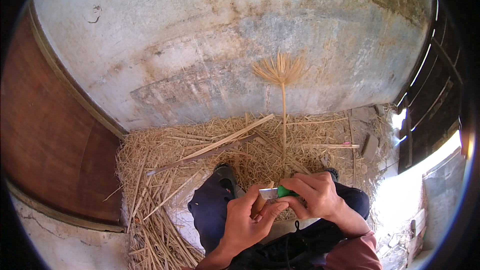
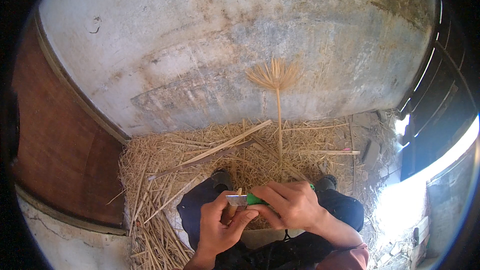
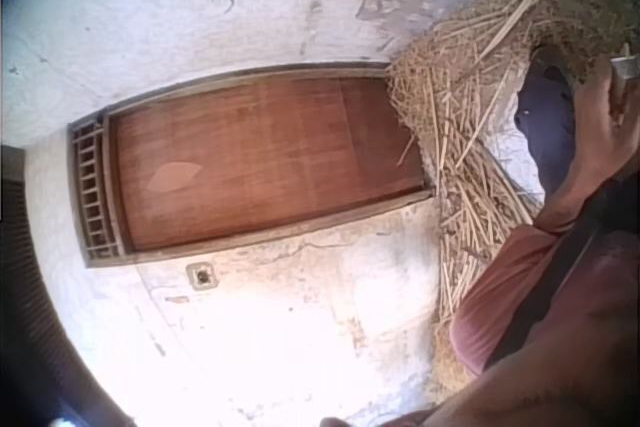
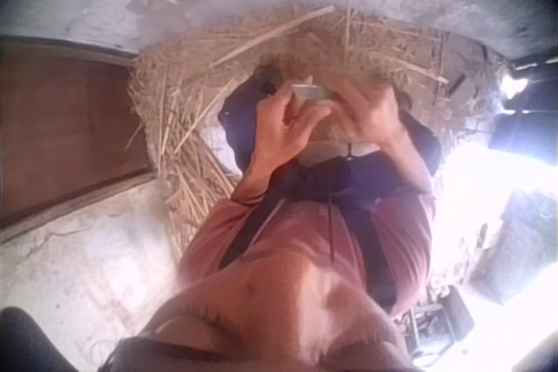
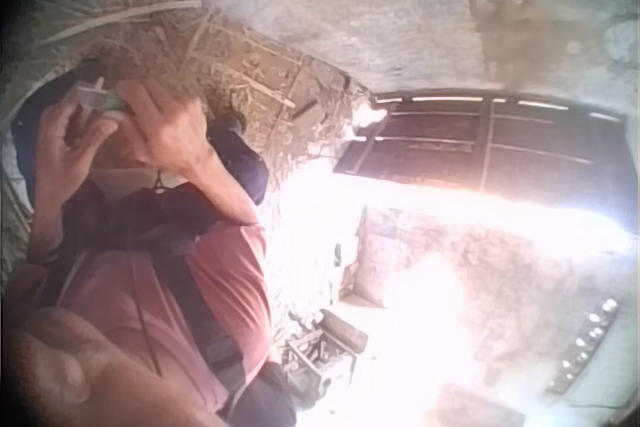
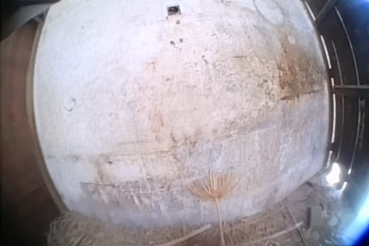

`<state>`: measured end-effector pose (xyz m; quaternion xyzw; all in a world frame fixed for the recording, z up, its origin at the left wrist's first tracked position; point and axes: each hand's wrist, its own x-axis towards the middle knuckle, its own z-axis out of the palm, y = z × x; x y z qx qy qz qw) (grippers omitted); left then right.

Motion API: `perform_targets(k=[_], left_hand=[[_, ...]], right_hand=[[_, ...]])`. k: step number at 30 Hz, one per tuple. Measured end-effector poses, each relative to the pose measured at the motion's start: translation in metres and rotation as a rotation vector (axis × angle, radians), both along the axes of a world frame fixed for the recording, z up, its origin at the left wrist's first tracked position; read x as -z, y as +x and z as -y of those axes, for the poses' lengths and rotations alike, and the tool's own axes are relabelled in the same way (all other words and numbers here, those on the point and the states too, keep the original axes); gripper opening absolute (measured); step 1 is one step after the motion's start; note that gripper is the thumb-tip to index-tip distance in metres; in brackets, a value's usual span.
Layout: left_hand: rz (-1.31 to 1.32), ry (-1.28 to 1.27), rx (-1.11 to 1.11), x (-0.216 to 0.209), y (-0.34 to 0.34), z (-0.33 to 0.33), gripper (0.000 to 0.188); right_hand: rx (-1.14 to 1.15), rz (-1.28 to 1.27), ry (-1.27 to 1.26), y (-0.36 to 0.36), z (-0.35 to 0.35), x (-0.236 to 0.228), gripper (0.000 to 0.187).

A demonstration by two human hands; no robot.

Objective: The person whittles and shapes a piece of bamboo using a utility knife while sitting near a pile of straw.

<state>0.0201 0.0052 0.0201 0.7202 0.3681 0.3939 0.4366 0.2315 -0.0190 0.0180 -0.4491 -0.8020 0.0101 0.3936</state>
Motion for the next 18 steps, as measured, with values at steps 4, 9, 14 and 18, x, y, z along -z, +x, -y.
perform_targets(k=[4,9,14,18], left_hand=[[0.047,-0.007,-0.025,0.01,0.001,0.002,0.026],[-0.007,-0.042,-0.025,0.008,0.001,0.003,0.026],[-0.034,-0.013,-0.039,0.0,0.002,0.006,0.031],[-0.063,0.005,-0.02,0.004,-0.002,0.004,0.034]], right_hand=[[0.0,0.001,0.019,0.0,0.0,-0.002,0.036],[0.024,0.023,0.04,-0.002,0.002,-0.003,0.036],[0.049,0.022,0.067,-0.005,0.004,-0.003,0.035],[0.063,0.007,0.079,-0.008,0.005,-0.002,0.034]])
